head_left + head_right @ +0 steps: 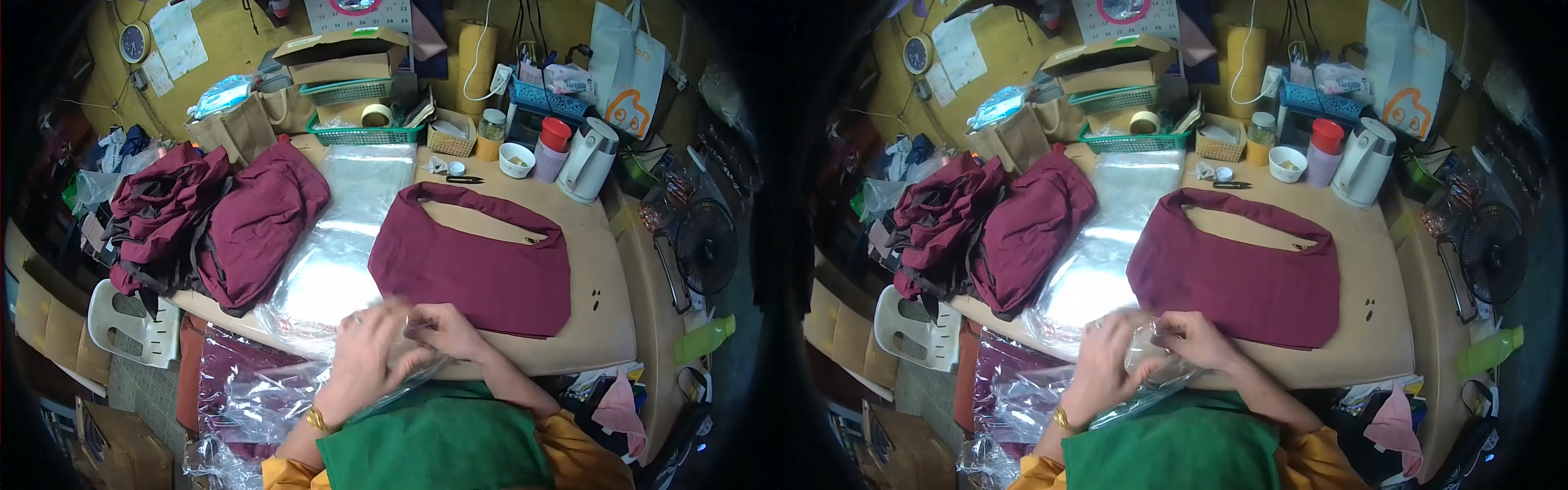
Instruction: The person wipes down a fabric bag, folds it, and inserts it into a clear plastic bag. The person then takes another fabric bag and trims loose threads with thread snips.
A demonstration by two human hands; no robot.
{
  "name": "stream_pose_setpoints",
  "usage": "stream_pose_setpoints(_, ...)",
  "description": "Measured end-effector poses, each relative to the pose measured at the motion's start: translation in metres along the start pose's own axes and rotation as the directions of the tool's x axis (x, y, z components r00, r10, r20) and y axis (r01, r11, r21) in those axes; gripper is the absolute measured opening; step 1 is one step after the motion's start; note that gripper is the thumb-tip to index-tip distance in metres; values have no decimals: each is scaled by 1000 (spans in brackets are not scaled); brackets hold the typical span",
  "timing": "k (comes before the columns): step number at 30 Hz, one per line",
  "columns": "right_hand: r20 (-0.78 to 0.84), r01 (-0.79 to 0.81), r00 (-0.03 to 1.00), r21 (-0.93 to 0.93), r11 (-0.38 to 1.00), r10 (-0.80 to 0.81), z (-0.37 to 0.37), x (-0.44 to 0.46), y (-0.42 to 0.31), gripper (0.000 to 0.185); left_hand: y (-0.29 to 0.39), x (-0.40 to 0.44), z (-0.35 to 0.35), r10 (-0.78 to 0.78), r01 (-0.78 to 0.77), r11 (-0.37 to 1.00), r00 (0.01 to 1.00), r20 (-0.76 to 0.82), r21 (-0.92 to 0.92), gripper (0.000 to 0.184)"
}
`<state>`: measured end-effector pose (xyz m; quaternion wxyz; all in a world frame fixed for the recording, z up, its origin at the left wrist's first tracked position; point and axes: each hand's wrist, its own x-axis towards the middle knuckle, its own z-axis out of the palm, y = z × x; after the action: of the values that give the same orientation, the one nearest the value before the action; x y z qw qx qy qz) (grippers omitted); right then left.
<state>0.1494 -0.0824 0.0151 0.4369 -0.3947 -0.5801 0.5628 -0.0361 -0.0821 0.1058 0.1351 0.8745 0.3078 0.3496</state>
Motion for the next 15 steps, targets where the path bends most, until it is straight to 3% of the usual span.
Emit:
stream_pose_setpoints(1,-2,-6,1000,2,1000,6,-6,-9,-6,8,-6,7,1,89,-67,988,983,-160,138,34)
stream_pose_setpoints(3,-52,-143,988,-12,990,142,-18,-23,-17,6,-37,9,13,66,-76,981,996,65,177,34)
stream_pose_setpoints(4,-55,-141,989,-14,990,140,-25,-25,-17,6,-41,11,17,70,-80,981,996,64,176,34)
stream_pose_setpoints(5,-137,-124,983,-8,992,122,-31,-28,-16,6,-44,12,21,-136,151,988,959,249,-43,32)
stream_pose_setpoints(6,-217,-109,970,-2,994,106,-35,-30,-15,5,-46,13,24,-279,408,889,841,463,-206,31)
stream_pose_setpoints(7,-349,97,924,-186,978,-158,-35,-24,-6,5,-50,11,33,-209,288,936,917,340,-201,28)
stream_pose_setpoints(8,-350,96,923,-185,978,-157,-36,-23,-4,5,-54,9,40,-209,289,936,916,342,-201,28)
stream_pose_setpoints(10,-487,228,859,87,970,-158,-40,-20,-5,9,-54,12,46,-208,263,917,957,203,-301,25)
stream_pose_setpoints(11,-491,189,864,108,976,-113,-44,-21,-6,11,-53,14,46,-209,263,916,957,202,-301,25)
stream_pose_setpoints(13,-525,156,844,49,986,-108,-54,-23,-4,11,-38,32,31,-448,583,796,748,489,-163,26)
stream_pose_setpoints(14,-560,121,822,-8,993,-104,-60,-24,-2,10,-44,35,37,-448,583,796,747,492,-161,26)
stream_pose_setpoints(15,-567,96,813,-93,991,-132,-68,-23,-2,12,-57,36,49,-251,285,955,921,299,-78,26)
